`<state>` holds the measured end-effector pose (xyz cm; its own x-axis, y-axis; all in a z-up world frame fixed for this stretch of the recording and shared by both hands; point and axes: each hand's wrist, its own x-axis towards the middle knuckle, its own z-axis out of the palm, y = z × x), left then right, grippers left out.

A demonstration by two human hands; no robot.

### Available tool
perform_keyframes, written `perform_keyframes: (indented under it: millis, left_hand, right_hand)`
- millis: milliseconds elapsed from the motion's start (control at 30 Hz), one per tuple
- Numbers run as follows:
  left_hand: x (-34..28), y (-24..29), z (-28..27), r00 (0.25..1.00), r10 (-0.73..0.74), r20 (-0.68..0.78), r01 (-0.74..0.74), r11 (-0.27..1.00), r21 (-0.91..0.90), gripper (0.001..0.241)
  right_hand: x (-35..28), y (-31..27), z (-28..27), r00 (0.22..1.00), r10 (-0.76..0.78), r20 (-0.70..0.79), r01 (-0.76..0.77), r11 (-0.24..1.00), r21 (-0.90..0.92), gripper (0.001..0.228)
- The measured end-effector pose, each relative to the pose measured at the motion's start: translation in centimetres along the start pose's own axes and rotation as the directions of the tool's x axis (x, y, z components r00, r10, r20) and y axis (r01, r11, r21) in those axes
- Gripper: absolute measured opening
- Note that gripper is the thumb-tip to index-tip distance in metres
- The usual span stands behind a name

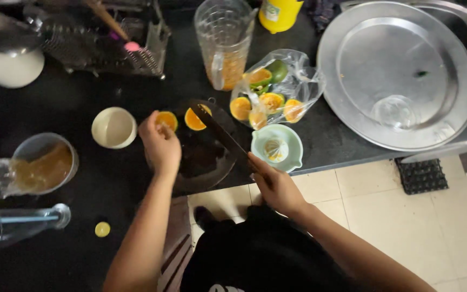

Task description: Squeezing oranges using a manual juicer and pouring the juice into a pitcher.

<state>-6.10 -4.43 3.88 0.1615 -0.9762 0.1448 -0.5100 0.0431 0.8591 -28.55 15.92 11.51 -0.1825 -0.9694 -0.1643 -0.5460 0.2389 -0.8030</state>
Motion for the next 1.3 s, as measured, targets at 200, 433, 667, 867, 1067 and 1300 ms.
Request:
perform_keyframes:
  millis: [200,433,667,867,1067,1300]
  left_hand:
    - [-3.7,13.4,6.9,0.741,0.655,0.148,-0.620,0.752,-0.223,0.027]
    - [0.1,12.5,23.9,0.583,0.527,0.618,-0.666,0.746,-0.009,0.014]
    - [7.1,9.0,36.9,0.643,0.175,0.746,-0.722,0.464,0.513,0.032]
    - [7.5,10.9,38.5,0.636,0.121,0.762,-0.747,0.341,0.570,0.085]
    - [6.0,15.1,36.1,0.669,-0.011,0.743,-0.685,0.378,0.623,0.081]
    - [3.6,19.0,28.2,0.687,-0.040,0.726,-0.456,0.754,0.473,0.080]
  right_hand:
    - [-2.4,3.5,-3.9,0.929,-0.051,-0.365,0.147,0.959,0.241,0.059]
    - [-3.8,9.0,-9.1,0.762,0.440,-0.474,-0.285,0.887,0.365,0.058]
    - [-5.0,13.9,-12.1,0.758,0.503,-0.416,-0.200,0.786,0.586,0.060]
    - [-5.6,14.6,-14.4,0.758,0.550,-0.350,-0.283,0.762,0.583,0.058]
    - [-5.4,14.6,-15.6,0.744,0.595,-0.304,-0.358,0.739,0.571,0.059]
    - [-3.6,12.2,-14.7,0.780,0.512,-0.358,-0.266,0.791,0.552,0.060]
